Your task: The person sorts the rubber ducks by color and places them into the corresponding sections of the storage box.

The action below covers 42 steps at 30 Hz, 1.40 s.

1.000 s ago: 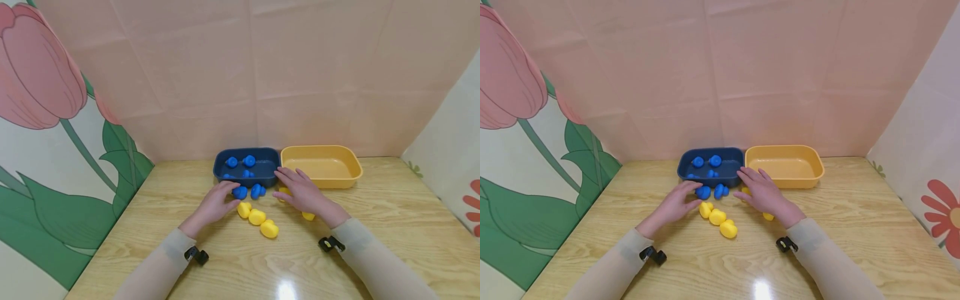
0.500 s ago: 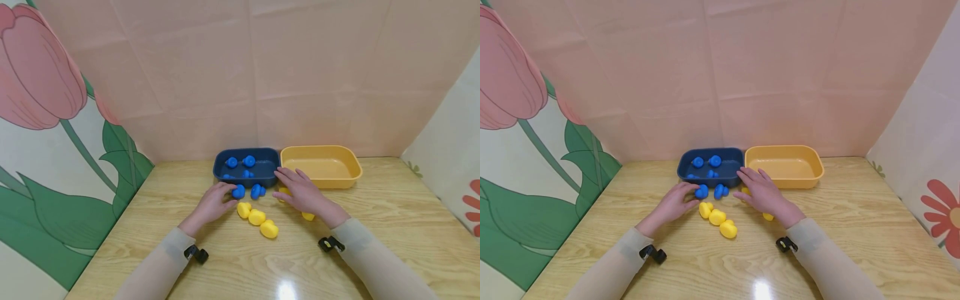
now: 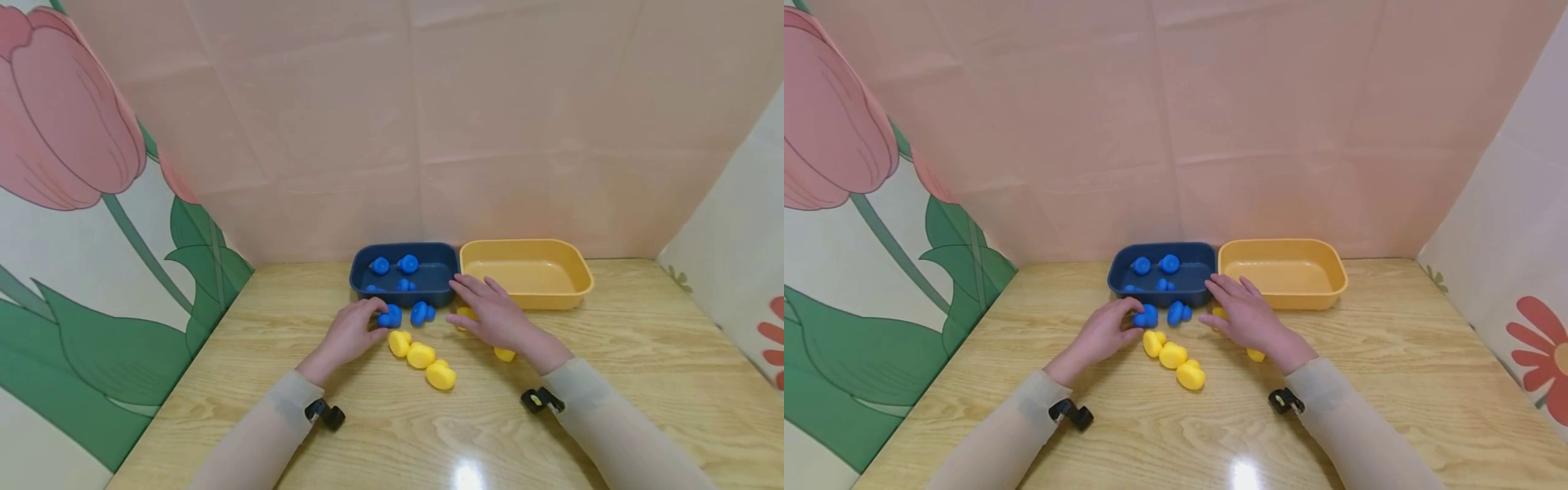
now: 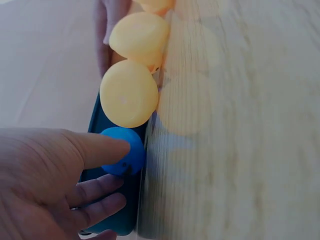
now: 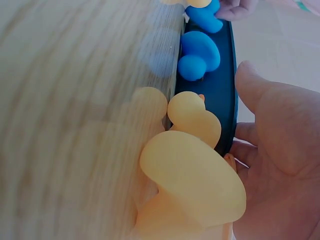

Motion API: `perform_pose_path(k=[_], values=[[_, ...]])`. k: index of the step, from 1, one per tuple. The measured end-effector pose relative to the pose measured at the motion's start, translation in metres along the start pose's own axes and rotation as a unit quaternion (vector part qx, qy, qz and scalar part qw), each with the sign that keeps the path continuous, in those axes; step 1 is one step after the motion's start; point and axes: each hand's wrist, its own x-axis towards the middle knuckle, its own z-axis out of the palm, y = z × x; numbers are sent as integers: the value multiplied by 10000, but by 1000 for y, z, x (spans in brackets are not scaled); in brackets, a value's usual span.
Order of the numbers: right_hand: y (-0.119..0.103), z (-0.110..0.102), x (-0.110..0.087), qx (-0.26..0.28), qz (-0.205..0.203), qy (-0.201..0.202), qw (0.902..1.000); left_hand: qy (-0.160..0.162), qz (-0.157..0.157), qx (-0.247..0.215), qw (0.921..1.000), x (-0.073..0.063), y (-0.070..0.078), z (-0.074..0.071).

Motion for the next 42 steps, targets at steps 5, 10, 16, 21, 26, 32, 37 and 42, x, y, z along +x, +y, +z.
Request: perform_pose_path(k=[5, 10, 16, 21, 26, 32, 37, 42], values=[[2, 2, 0, -55, 10, 18, 10000, 115, -33, 173, 9998, 2, 0, -1], [3, 2, 0, -10, 43, -5, 10000, 92, -151, 278, 9995, 4, -1, 0], [1, 1, 1, 11, 21, 12, 10000, 121, -207, 342, 9991, 2, 2, -5], [0, 0, 0, -48, 4, 3, 10000, 174, -213, 315, 9991, -3, 8, -15], [0, 0, 0, -33, 20, 18, 10000, 333, -140, 181, 9992, -5, 18, -29], [1, 0, -1, -4, -23, 53, 10000, 581, -105, 183, 9981, 1, 26, -43], [-1, 0, -2, -30, -36, 58, 10000, 945, -18, 69, 9955, 9, 28, -52], [-2, 0, -1, -20, 9, 16, 10000, 1254, -70, -100, 9920, 16, 30, -57]])
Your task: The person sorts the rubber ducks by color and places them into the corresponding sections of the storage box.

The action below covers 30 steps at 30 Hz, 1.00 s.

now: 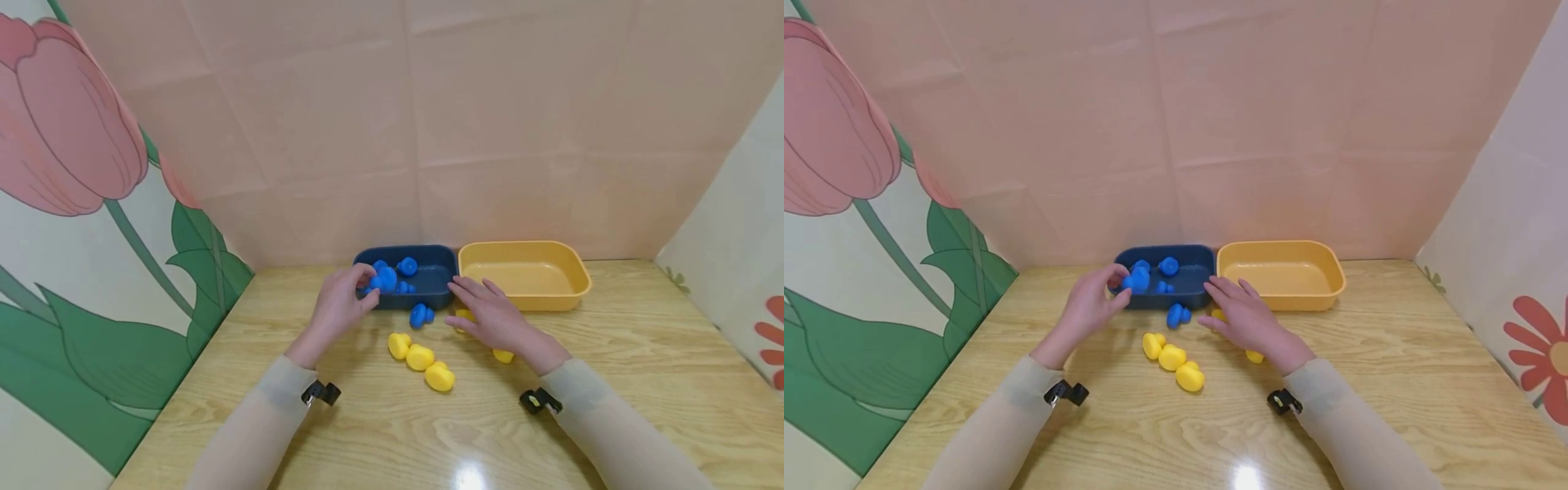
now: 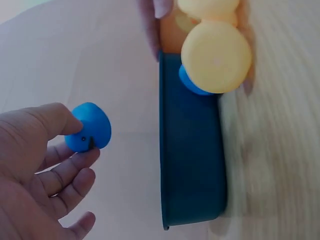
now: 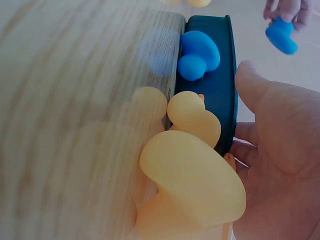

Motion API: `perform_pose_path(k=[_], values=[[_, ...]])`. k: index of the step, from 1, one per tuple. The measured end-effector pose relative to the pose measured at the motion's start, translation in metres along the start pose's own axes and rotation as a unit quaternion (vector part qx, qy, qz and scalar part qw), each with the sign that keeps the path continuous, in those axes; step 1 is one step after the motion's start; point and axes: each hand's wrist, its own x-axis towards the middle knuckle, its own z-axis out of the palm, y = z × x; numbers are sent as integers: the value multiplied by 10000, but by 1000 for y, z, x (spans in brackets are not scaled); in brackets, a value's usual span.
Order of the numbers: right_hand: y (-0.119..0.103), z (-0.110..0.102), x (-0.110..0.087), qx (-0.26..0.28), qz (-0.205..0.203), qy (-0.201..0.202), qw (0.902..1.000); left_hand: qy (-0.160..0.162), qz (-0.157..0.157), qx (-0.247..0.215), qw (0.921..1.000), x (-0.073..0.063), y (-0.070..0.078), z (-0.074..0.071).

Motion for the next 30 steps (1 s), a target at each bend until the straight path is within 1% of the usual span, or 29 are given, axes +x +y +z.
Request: perform_pose_path(k=[4, 9, 14, 19, 23, 26, 30], values=[[-1, -1, 0, 4, 26, -7, 10000, 146, -119, -120, 9998, 8, 2, -1], [1, 0, 0, 3, 18, 5, 10000, 214, -251, -142, 9994, 21, 0, 3], [2, 2, 0, 35, -3, 40, 10000, 294, -288, -105, 9991, 34, -7, 10], [2, 3, 0, 51, -10, 67, 10000, 344, -412, 19, 9986, 46, -13, 20], [3, 3, -1, 5, -17, 75, 10000, 389, -403, 75, 9984, 56, -19, 27], [3, 4, -1, 17, -12, 63, 10000, 361, -422, 106, 9984, 61, -22, 32], [3, 3, -1, 17, -37, 69, 10000, 299, -525, 113, 9981, 65, -25, 36]])
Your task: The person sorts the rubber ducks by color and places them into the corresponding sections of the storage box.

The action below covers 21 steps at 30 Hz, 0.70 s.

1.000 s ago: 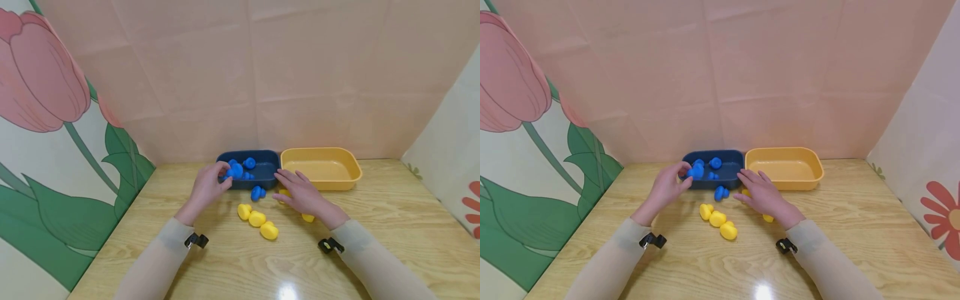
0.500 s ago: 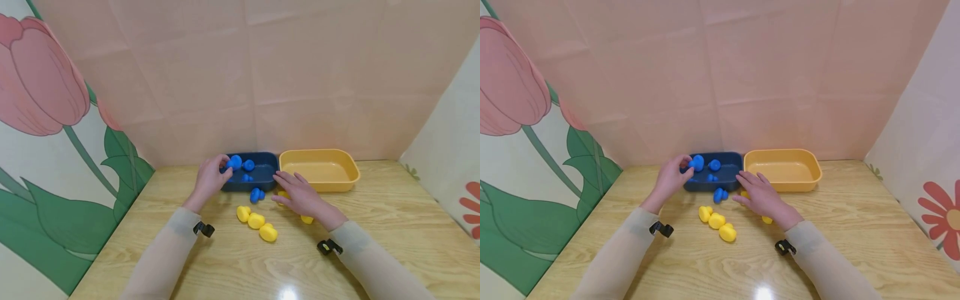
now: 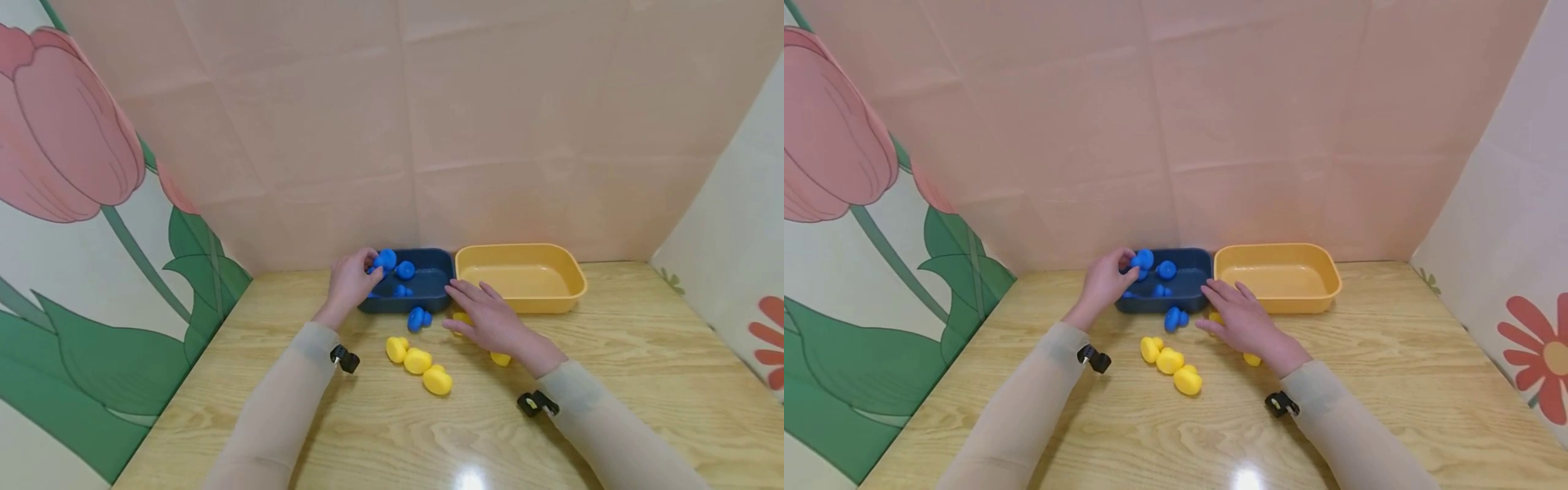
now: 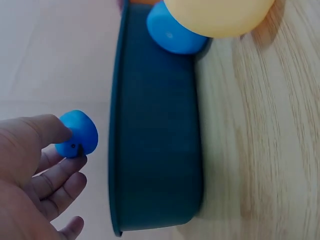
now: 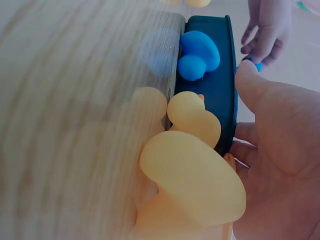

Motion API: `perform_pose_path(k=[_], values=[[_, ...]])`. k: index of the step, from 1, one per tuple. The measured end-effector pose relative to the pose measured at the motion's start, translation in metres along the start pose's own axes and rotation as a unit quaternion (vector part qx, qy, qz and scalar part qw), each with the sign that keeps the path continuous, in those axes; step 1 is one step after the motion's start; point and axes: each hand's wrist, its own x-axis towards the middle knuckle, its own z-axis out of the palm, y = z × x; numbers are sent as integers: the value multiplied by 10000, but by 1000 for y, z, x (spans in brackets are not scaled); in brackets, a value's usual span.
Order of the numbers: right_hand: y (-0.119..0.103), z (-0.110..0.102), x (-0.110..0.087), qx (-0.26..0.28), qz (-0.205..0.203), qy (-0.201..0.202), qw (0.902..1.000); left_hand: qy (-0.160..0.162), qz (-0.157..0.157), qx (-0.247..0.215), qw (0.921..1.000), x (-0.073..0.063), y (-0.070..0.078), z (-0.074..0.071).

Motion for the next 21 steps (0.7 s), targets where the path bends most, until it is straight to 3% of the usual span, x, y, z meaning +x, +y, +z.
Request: perform_pose_path(k=[21], values=[[-1, -1, 1, -35, 3, -20, 10000, -159, -314, 142, 9993, 11, -9, 14]])
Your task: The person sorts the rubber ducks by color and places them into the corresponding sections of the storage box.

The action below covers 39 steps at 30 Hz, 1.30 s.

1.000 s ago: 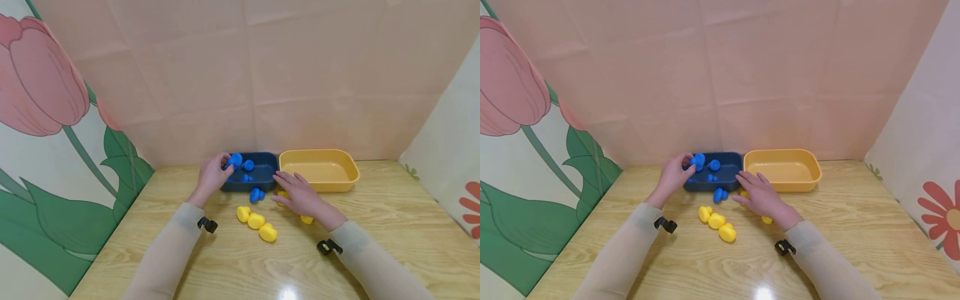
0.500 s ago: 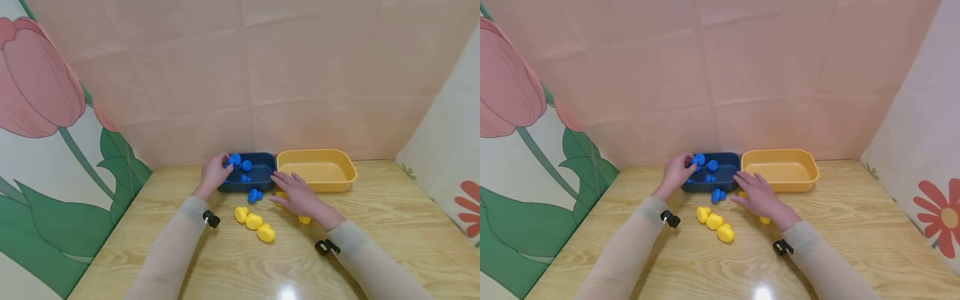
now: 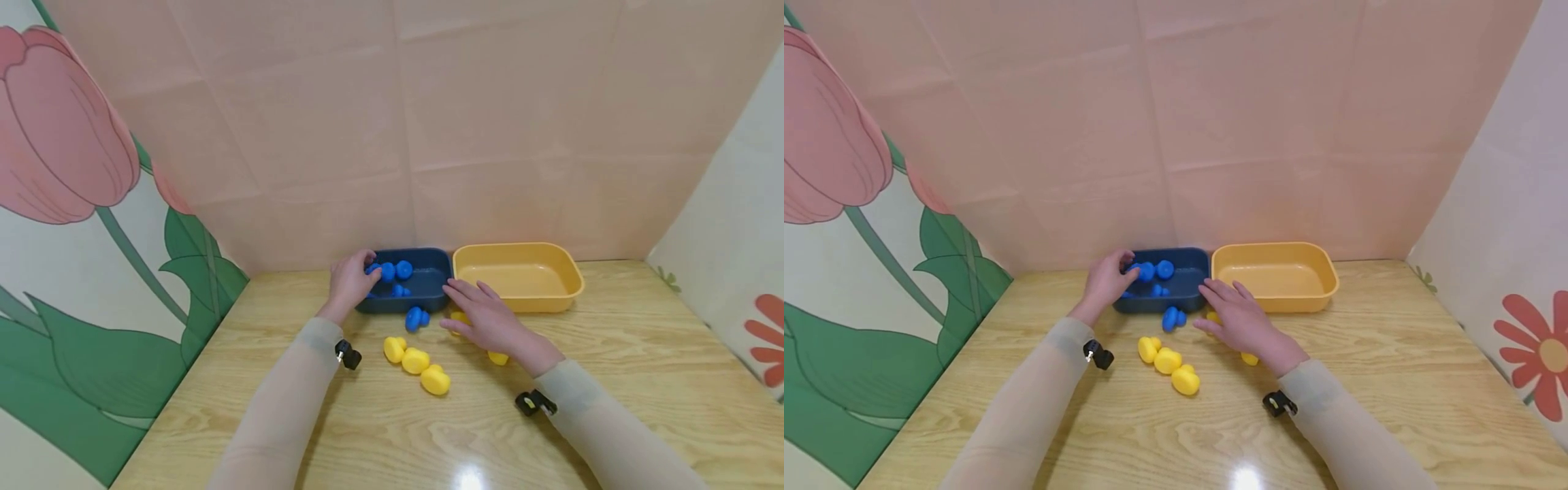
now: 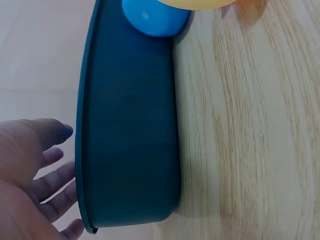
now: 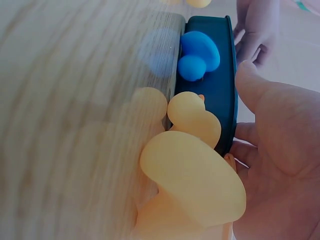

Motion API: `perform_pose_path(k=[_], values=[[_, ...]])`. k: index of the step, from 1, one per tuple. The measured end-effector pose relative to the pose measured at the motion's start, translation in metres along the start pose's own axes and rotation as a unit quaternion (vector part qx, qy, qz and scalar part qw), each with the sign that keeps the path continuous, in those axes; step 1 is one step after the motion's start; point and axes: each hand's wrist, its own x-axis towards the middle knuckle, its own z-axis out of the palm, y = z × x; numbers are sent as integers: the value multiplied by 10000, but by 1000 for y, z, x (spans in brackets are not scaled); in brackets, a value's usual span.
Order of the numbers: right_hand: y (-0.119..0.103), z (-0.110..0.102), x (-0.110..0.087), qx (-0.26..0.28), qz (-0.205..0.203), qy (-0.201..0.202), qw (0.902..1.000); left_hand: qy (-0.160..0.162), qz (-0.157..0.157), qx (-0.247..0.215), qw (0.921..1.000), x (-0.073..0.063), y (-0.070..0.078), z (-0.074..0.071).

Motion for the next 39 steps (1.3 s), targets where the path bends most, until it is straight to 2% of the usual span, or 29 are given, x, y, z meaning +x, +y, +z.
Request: perform_pose_path(k=[9, 19, 30, 39], values=[[-3, -3, 0, 0, 37, -4, 10000, -26, 20, 56, 10000, -2, 5, -2], [0, -2, 0, 62, 21, 36, 10000, -131, 395, -318, 9986, -18, 21, -4], [0, -3, 1, 35, -45, 21, 10000, -347, 682, -232, 9968, -45, 36, -12], [0, -2, 0, 25, -64, 8, 10000, -899, 990, -121, 9909, -71, 41, -13]])
